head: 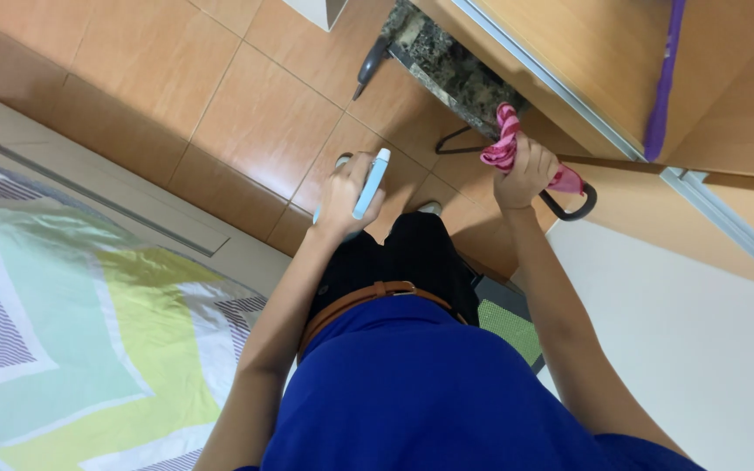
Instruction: The person cleans various surfaces in a bedroom using a spray bottle and a cloth. They wipe a wooden cabinet, a small marble-topped table, a black mesh side table, and the white headboard of a bed.
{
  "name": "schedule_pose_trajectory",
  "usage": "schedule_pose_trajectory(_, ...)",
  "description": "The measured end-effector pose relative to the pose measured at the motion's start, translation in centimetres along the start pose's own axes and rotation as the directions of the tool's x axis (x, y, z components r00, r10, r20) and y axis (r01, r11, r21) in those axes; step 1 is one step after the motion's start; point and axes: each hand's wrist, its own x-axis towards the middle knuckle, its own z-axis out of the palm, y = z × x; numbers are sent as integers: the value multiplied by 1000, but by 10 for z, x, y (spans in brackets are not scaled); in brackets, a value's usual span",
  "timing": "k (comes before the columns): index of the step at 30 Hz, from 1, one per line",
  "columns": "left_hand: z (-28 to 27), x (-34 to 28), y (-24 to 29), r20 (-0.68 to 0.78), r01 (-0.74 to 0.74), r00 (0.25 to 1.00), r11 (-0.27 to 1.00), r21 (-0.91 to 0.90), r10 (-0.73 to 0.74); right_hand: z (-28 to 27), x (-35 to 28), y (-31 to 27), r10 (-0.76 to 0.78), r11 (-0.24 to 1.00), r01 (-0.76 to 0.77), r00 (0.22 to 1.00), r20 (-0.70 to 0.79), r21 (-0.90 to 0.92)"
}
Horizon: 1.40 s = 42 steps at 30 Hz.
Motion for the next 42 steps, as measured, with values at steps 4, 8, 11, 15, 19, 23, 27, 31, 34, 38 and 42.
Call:
schedule_pose_trajectory(4, -2, -1, 0, -34, -38, 999, 999, -10, 38, -2, -8, -15, 5, 1000, -1, 983, -181, 20)
schedule_pose_trajectory(8, 0, 2, -2, 24, -78, 997, 995, -63, 79, 11, -26, -30, 162, 983, -176, 964, -211, -46)
schedule_pose_trajectory(11, 1, 8, 1, 72, -119, 990, 990, -81, 125, -7, -30, -39, 142, 989, -137, 986, -93, 51)
schedule_pose_trajectory(15, 8, 14, -4, 190, -153, 968, 986, -72, 164, -30, -34, -58, 160, 972, -152, 986, -36, 178)
schedule_pose_trajectory(19, 10, 24, 8, 239, -183, 951, 980, -81, 198, -23, -74, -86, 407, 852, -390, 913, 27, 348)
schedule_pose_trajectory(23, 18, 19, 19, 206, -238, 946, 967, -85, 251, 9, -154, -100, 689, 314, -782, 578, 438, 538)
schedule_pose_trajectory(27, 31, 8, 28, 301, -159, 935, 980, -122, 189, 21, -209, -79, 760, -363, -685, 176, 626, 632)
schedule_pose_trajectory(31, 41, 1, 54, 390, -211, 886, 967, -146, 252, -21, -218, -64, 785, -558, -323, 95, 612, 765)
schedule_pose_trajectory(34, 47, -5, 78, 416, -302, 836, 933, -197, 358, -37, -191, -43, 851, -477, -265, 101, 516, 838)
schedule_pose_trajectory(38, 51, -15, 93, 506, -217, 795, 936, -278, 335, -49, -109, -21, 928, -146, -286, 291, 231, 947)
schedule_pose_trajectory(42, 45, -14, 103, 578, -181, 727, 916, -358, 370, -75, -15, -41, 897, -312, -323, 211, 389, 893)
